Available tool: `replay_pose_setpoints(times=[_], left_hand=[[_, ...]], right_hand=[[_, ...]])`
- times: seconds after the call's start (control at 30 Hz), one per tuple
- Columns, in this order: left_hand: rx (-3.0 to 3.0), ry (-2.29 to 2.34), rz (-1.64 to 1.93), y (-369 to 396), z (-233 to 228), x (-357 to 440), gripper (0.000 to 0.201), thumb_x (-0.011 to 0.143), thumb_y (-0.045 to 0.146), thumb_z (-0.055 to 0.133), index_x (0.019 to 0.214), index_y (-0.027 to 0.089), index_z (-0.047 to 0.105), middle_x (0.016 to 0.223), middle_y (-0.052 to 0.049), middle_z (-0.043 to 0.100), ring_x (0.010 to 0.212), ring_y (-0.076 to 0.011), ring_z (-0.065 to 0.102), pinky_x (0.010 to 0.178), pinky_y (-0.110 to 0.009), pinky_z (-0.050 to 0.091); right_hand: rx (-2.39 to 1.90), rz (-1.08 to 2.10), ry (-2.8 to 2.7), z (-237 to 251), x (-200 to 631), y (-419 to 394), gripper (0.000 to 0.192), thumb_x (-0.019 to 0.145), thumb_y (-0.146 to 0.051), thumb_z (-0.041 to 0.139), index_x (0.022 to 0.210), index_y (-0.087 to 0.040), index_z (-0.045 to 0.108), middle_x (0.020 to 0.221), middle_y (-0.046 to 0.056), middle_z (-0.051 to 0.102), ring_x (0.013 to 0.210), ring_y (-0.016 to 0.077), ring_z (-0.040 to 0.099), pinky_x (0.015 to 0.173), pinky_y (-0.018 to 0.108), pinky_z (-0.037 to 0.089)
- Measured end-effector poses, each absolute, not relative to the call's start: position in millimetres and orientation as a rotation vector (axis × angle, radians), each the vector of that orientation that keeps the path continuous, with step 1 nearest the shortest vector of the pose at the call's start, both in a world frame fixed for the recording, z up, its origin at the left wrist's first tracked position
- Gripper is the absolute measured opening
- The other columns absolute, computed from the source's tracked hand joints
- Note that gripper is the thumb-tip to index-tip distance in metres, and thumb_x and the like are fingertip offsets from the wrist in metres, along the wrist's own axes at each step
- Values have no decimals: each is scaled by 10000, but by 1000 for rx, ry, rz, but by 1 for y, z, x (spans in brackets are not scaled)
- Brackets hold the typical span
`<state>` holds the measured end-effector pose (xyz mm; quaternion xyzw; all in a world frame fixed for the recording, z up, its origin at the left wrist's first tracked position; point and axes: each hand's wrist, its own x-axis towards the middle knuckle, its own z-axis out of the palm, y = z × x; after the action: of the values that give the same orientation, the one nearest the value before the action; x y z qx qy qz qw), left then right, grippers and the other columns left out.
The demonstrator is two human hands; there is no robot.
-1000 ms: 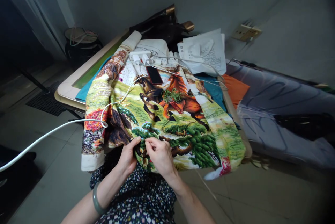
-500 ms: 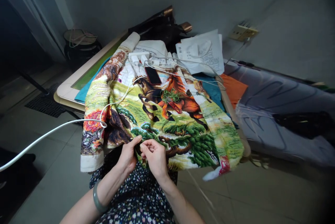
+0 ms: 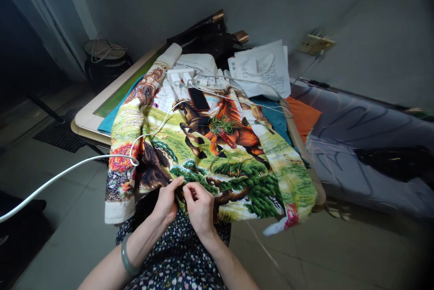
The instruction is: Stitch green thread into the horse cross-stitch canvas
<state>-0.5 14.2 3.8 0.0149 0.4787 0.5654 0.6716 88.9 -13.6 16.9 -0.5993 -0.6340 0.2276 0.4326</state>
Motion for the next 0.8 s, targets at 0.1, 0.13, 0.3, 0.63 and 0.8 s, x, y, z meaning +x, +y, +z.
replay_pose_setpoints(times=[0.1,0.13,0.3,0.63,0.8], left_hand=[[25,1075,1266,14,3,0,183,494,213,840,598,136,711,574,6,656,552,-114,544,604,-272,431],[23,1075,1264,14,3,0,182,496,212,841,600,136,712,576,4,658,553,-114,545,603,-271,432],[44,1081,1273,12,5,0,182,501,225,837,608,139,717,580,5,659,561,-117,551,598,-268,430],[15,1066,1278,13,5,0,184,493,208,836,617,134,722,590,7,668,574,-110,554,616,-261,439],[9,1055,1273,12,5,1,189,507,217,844,618,128,719,585,7,663,562,-107,548,593,-254,441]], right_hand=[[-1491,597,-1566,17,90,-13,218,908,-200,506,737,-184,638,691,27,658,621,156,602,607,254,475],[-1493,604,-1563,16,90,-13,212,906,-198,511,737,-184,638,690,27,658,618,155,601,605,254,474],[-1492,553,-1599,16,91,-13,208,908,-190,503,746,-186,633,705,31,654,629,156,597,601,252,474],[-1449,483,-1687,17,94,-12,247,928,-189,455,762,-182,638,725,50,632,652,159,583,625,263,466],[-1484,889,-1427,14,95,-10,164,871,-247,552,740,-184,630,609,-4,614,537,139,565,531,236,458]])
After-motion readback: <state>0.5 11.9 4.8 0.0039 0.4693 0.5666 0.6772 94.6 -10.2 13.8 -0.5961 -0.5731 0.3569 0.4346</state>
